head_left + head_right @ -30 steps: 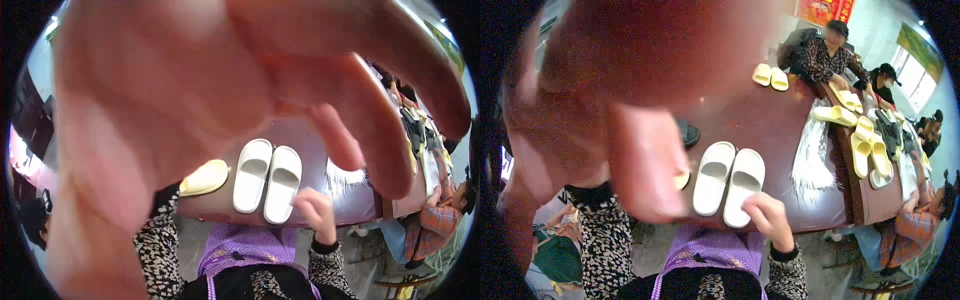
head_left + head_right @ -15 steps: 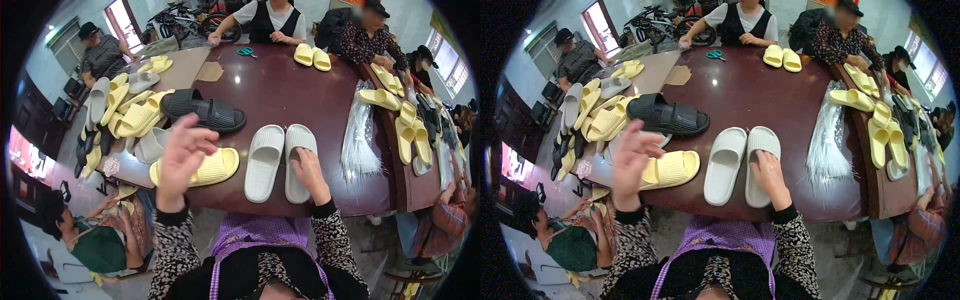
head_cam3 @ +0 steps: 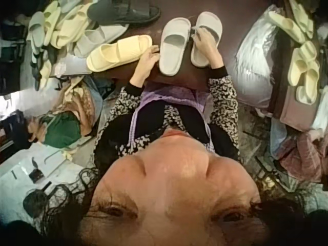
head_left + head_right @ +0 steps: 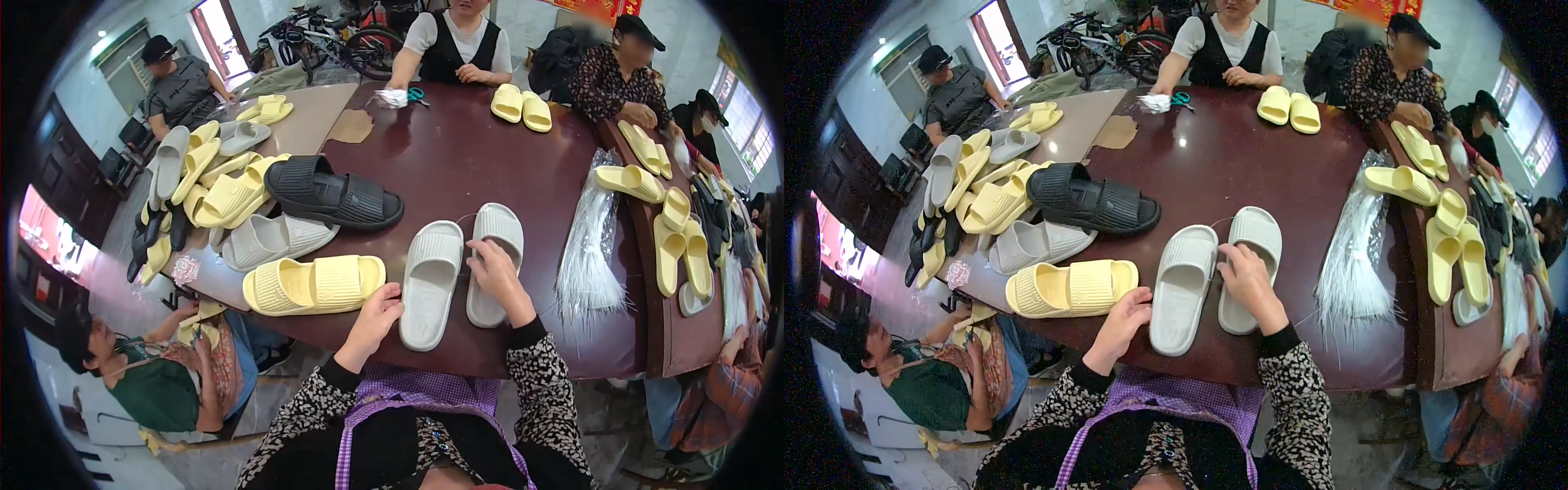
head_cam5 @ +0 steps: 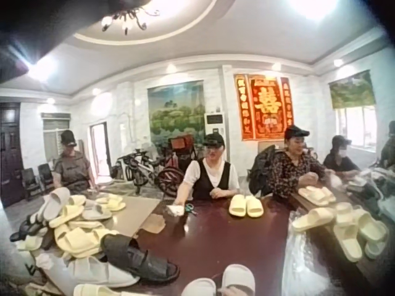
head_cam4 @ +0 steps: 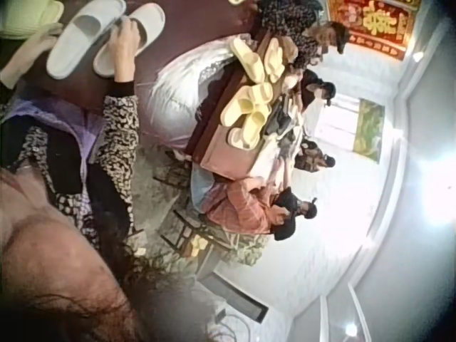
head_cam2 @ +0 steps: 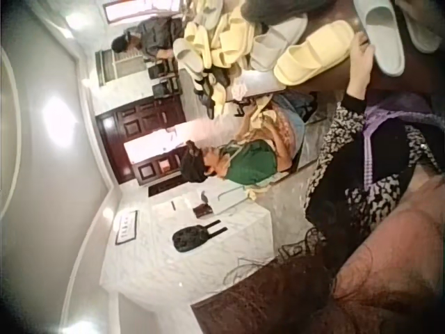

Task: The person secures pairs of slippers together by picking up plastic fasteners from a pile and threading them through the slippers by hand.

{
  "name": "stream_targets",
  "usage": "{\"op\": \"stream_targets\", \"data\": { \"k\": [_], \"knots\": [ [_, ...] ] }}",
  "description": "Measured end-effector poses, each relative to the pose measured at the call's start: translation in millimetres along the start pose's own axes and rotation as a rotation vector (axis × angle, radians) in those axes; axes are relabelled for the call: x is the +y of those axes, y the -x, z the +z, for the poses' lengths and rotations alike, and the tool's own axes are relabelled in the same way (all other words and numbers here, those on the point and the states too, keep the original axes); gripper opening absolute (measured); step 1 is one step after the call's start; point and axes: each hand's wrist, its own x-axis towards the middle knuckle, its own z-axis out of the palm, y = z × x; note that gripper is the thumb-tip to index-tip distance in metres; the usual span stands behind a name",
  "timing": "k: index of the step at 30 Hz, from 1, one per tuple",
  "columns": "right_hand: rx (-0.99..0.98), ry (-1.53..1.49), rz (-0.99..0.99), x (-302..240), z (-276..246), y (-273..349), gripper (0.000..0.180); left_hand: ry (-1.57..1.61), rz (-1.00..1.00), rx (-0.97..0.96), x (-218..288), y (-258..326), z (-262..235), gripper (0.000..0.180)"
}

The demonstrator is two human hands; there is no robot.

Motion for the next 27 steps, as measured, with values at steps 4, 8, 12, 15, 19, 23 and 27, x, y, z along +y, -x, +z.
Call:
{"op": "stream_targets", "data": {
  "k": [4,8,12,15,19,23,27],
  "knots": [
    [0.024,0.066,-0.058,16,9,-2,0.027,0.091,-0.016,-0.052,14,-12,24,0.049],
    [0.103,0.109,-0.08,19,18,3,0.028,0.094,0.022,-0.067,9,-38,34,0.044],
    [0.127,0.15,-0.079,18,18,8,0.036,0.053,0.051,-0.029,3,-67,41,0.039],
    [0.14,0.19,-0.097,11,15,10,0.042,-0.001,0.112,0.023,-12,-89,40,0.036],
    [0.175,0.213,-0.097,6,22,2,0.051,-0.151,0.309,0.137,-18,-97,43,0.03],
    [0.185,0.255,-0.041,20,27,-1,0.054,-0.299,0.468,0.194,-13,-94,53,0.025],
    [0.199,0.284,-0.045,21,32,-1,0.054,-0.324,0.495,0.206,-18,-92,45,0.022]
  ]
}}
